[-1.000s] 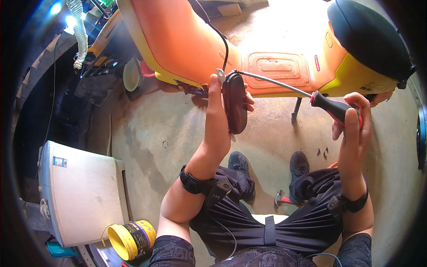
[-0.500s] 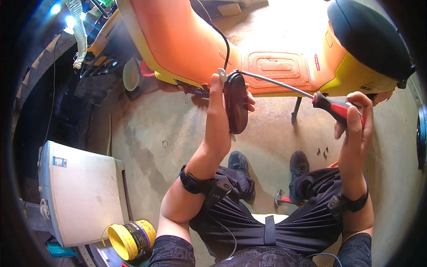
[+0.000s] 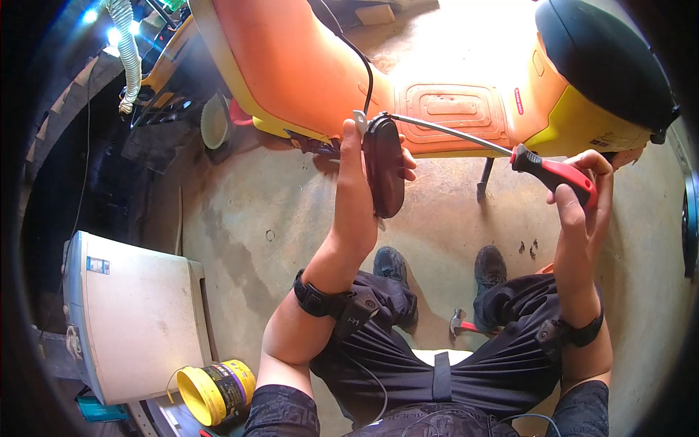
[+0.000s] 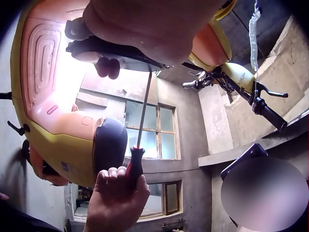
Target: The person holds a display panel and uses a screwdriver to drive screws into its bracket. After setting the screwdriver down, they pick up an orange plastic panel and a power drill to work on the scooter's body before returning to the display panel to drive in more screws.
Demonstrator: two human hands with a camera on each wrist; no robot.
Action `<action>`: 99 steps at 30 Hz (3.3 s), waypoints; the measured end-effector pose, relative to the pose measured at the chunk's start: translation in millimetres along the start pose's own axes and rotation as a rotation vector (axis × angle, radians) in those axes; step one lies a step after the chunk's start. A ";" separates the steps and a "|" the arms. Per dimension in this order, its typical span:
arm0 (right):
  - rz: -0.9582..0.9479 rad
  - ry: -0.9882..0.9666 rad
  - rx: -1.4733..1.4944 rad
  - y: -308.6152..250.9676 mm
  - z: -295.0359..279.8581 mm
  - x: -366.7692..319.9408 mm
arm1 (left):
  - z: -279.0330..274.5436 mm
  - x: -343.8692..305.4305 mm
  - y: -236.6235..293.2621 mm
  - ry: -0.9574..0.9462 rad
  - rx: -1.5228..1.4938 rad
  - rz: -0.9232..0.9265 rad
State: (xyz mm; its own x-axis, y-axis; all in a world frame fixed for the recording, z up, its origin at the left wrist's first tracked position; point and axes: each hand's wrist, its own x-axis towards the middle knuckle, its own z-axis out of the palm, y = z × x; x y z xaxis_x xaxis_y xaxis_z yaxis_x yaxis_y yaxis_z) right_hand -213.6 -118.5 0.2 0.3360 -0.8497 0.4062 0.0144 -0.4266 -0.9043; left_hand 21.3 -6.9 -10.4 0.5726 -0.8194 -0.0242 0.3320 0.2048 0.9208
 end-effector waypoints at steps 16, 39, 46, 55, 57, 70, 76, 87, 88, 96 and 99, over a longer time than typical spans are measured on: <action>-0.115 0.094 -0.031 0.2 6.8 -1.7 | -2.1 -0.4 -1.4 -0.003 0.007 -0.037; 0.150 -0.117 0.038 1.2 -8.0 -0.4 | -1.7 0.2 -0.3 0.014 0.020 -0.025; 0.042 0.024 0.072 0.2 -6.2 0.4 | -1.8 0.5 -1.2 0.011 0.026 -0.030; -0.036 0.066 -0.043 1.6 2.5 0.2 | -0.2 -0.3 0.2 0.007 0.030 -0.018; 0.025 0.065 0.005 -0.6 4.1 0.1 | -1.1 0.0 -0.5 0.009 0.034 -0.021; -0.031 0.100 -0.030 -2.5 9.0 0.5 | -0.4 -0.1 -1.2 0.010 0.020 -0.029; 0.138 -0.063 0.170 -2.2 -4.2 3.1 | -0.4 0.9 -0.4 0.015 0.011 -0.029; 0.019 -0.081 0.206 4.3 -4.3 1.2 | 3.8 -2.2 -4.0 0.022 -0.020 0.014; 0.009 -0.094 0.221 4.9 -5.1 1.9 | 10.6 -4.7 0.0 0.064 -0.016 0.050; 0.062 -0.115 0.214 -5.1 -0.7 -0.6 | 18.5 -10.2 6.8 0.120 -0.002 0.007; -0.042 -0.102 0.230 -1.4 -1.1 0.3 | 16.5 -10.0 7.5 0.096 -0.010 -0.013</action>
State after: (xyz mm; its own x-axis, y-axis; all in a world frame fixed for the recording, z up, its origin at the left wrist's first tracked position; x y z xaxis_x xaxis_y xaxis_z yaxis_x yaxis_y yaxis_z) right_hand -214.5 -118.5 1.7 0.4233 -0.7921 0.4398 0.2408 -0.3696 -0.8975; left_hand 5.8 -6.0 3.2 0.6375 -0.7669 -0.0737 0.3470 0.2004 0.9162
